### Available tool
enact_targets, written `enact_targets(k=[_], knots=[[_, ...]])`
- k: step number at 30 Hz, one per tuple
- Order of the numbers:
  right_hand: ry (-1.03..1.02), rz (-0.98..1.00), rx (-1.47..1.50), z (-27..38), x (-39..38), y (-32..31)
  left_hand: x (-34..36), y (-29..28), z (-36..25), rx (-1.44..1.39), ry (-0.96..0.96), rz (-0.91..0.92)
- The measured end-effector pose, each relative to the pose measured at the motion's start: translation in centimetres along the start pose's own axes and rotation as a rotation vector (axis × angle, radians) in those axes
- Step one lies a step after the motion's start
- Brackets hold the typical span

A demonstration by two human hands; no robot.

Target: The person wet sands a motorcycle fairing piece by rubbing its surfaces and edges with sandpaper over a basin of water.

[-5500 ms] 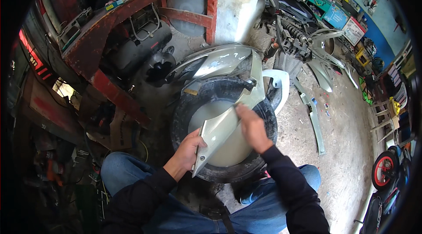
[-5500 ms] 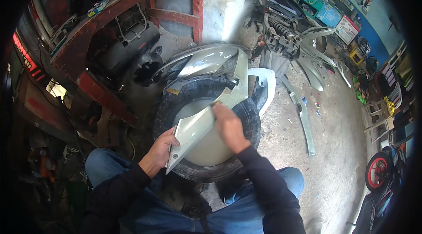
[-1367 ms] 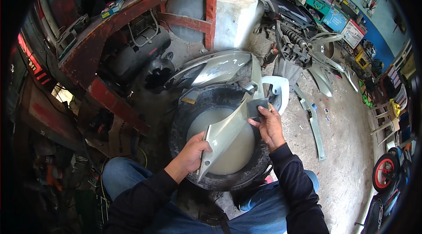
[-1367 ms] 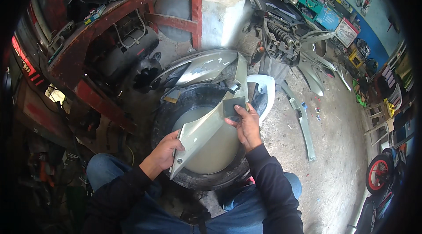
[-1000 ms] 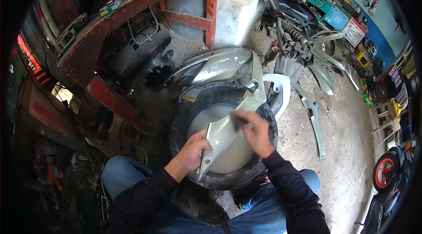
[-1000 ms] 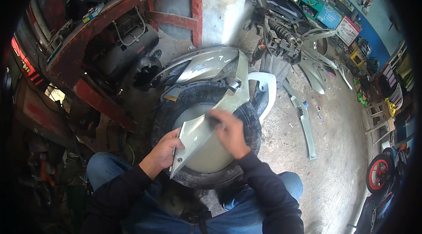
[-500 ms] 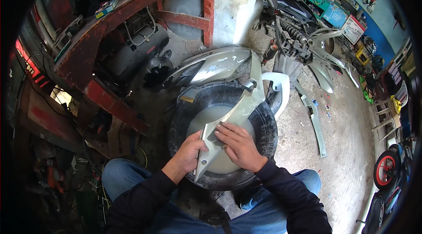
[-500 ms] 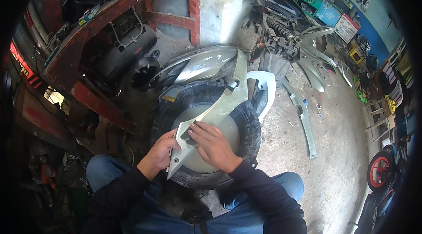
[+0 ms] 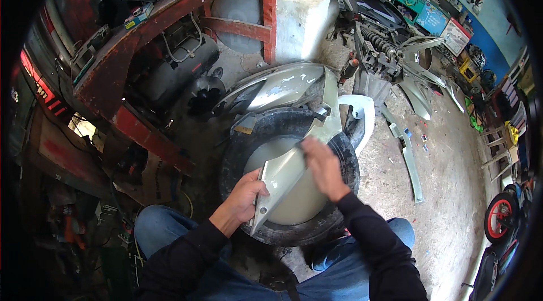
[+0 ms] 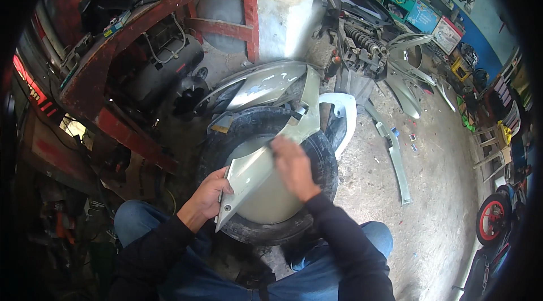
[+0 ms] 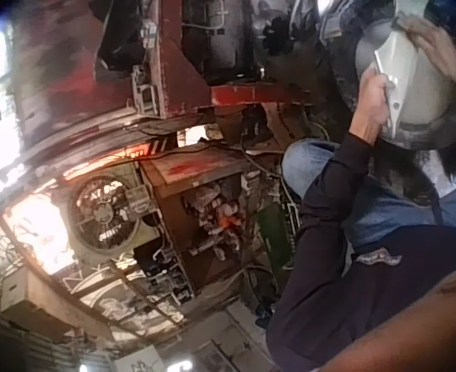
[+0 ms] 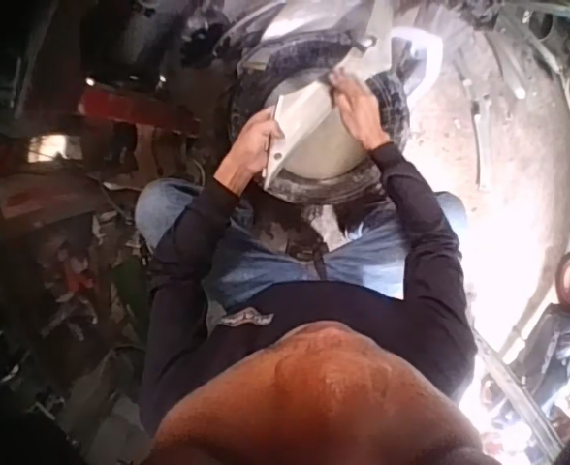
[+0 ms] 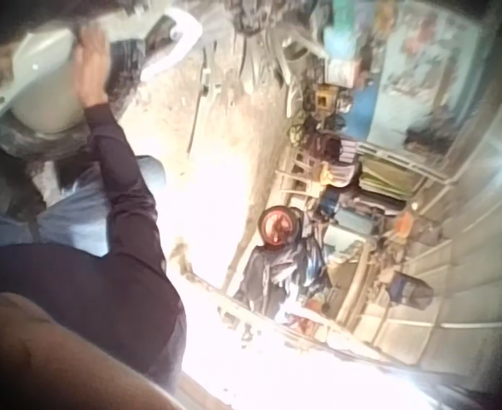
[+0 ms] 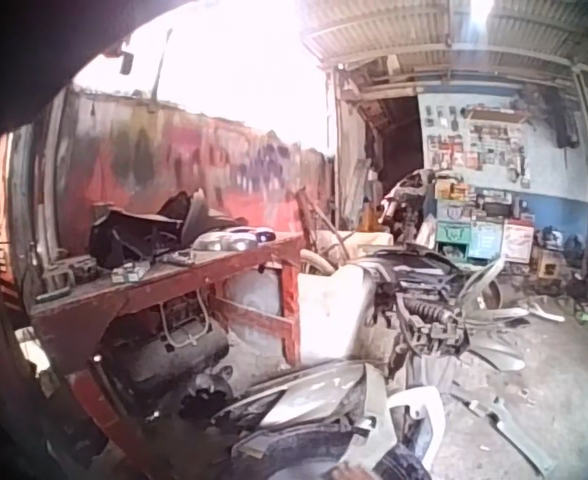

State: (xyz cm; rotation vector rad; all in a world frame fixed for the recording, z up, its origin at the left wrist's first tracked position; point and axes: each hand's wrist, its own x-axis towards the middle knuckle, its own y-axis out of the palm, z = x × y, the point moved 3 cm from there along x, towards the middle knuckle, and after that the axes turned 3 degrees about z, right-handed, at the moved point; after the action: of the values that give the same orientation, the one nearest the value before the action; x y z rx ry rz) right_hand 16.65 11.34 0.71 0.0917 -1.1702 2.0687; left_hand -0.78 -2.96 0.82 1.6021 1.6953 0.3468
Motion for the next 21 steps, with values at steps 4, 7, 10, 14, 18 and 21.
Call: enact_targets(k=[4, 7, 10, 14, 18, 21], knots=[[0.057, 0.066, 0.259, 0.7, -0.6, 1.3, -0.1, 0.5, 0.0, -0.025, 0.010, -0.015], [0.228, 0.075, 0.004, -2.7, 1.0, 0.4, 0.1, 0.8, -0.3, 0.023, 0.013, 0.037], [-0.053, 0.139, 0.169, 4.8, -1.7, 1.6, -0.8, 0.8, -0.9, -0.039, 0.035, 0.005], [0.307, 0.062, 0.006, -2.8, 1.4, -0.4, 0.1, 0.2, -0.3, 0.020, 0.003, 0.024], [0.086, 0.222, 0.143, 4.3, -2.0, 2.0, -0.1, -0.2, -0.3, -0.019, 0.019, 0.026], [0.374, 0.074, -0.034, -1.7, 0.2, -0.4, 0.1, 0.5, -0.1, 0.005, -0.021, 0.034]])
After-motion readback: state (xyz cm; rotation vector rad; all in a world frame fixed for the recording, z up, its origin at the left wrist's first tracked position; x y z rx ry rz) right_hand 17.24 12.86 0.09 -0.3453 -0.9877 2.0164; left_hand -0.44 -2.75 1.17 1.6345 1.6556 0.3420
